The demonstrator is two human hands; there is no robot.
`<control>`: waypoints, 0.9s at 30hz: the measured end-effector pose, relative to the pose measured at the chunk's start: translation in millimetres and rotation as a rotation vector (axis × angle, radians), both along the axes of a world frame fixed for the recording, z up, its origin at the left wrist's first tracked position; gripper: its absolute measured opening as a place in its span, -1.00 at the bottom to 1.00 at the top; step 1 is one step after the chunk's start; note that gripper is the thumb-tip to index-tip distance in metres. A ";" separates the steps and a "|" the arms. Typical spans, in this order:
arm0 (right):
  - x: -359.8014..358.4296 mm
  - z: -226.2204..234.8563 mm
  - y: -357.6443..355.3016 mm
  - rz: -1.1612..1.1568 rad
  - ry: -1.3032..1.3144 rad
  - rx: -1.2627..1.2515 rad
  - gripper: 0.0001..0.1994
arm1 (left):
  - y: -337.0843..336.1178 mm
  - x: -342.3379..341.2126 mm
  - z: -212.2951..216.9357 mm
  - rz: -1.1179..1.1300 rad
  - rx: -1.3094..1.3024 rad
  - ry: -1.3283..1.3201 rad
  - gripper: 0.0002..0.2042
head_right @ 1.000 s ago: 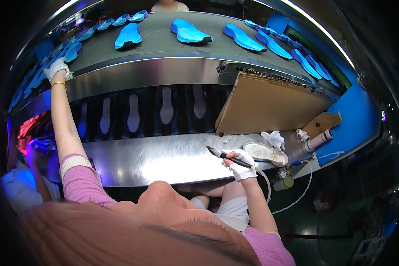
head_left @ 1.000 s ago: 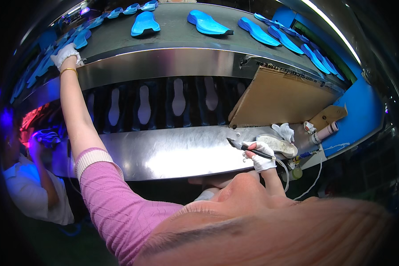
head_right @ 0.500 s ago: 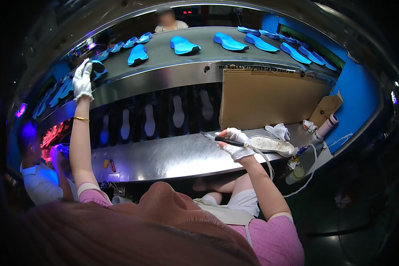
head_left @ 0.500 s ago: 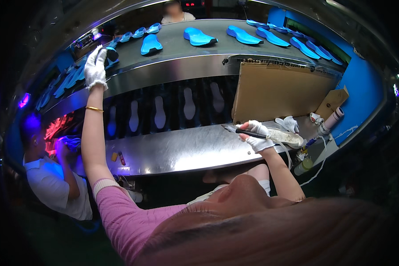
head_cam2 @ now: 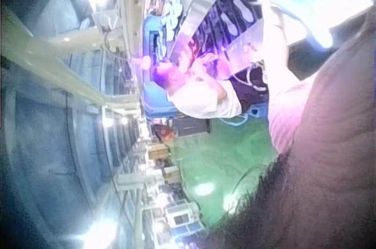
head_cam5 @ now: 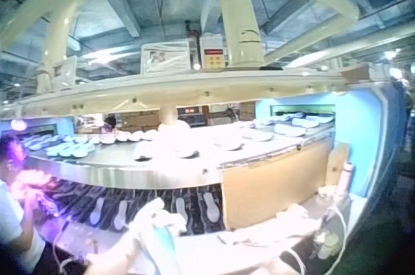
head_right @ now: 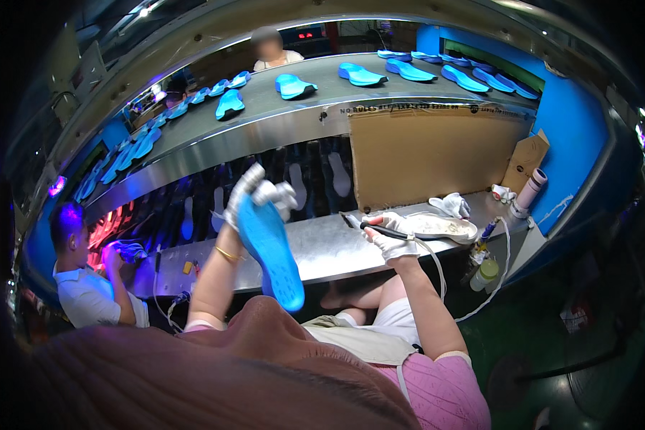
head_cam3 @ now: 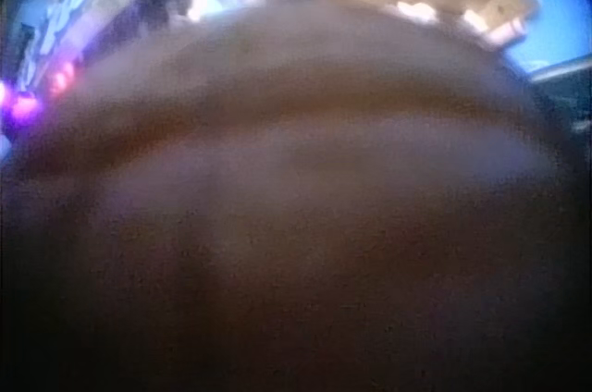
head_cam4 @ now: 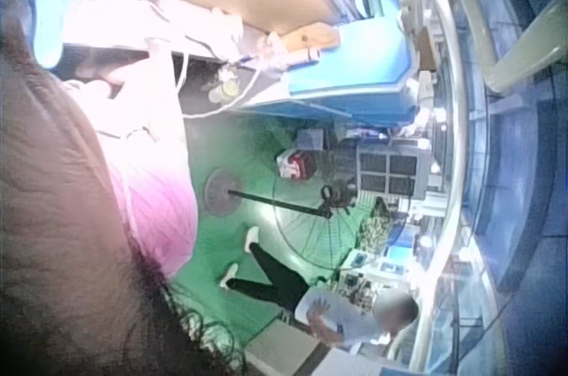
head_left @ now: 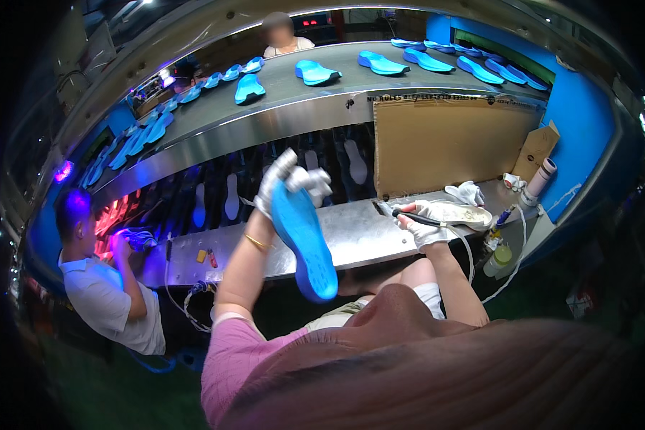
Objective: The person picks up shoe soles one at a time from a conveyor belt and coats them with adhesive using a handheld brush applicator.
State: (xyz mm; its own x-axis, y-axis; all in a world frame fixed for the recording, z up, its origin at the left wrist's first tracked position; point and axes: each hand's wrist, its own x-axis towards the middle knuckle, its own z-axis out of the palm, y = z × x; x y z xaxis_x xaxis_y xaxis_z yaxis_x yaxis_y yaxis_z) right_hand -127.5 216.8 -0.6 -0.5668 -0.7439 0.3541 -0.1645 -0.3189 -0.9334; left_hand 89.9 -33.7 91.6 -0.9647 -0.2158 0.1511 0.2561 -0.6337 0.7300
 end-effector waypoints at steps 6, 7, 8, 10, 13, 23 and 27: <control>-1.6 3.8 18.9 0.007 -0.141 0.008 -0.86 | 95.2 -7.0 -111.7 -0.108 0.478 -0.124 -0.01; 1.8 4.7 17.9 -0.012 -0.207 0.076 -0.85 | 102.4 -2.0 -116.9 -0.157 0.508 -0.138 0.08; 6.5 5.5 16.4 0.003 -0.114 0.052 -0.83 | 108.6 0.4 -120.1 -0.232 0.522 -0.091 0.16; 18.3 6.7 8.3 0.022 0.063 0.051 -0.81 | 116.9 2.2 -123.0 -0.153 0.466 -0.029 0.18; 35.9 6.3 -4.5 0.216 -0.080 0.027 -0.79 | 124.7 -5.6 -126.2 -0.144 0.489 0.042 0.12; 48.2 0.1 -27.0 0.040 -0.013 -0.035 -0.80 | 134.9 -47.0 -136.0 0.304 0.461 -0.149 -0.14; 62.5 -2.7 -26.3 0.137 0.081 -0.064 -0.77 | 135.1 -54.5 -139.0 0.444 0.402 -0.253 -0.15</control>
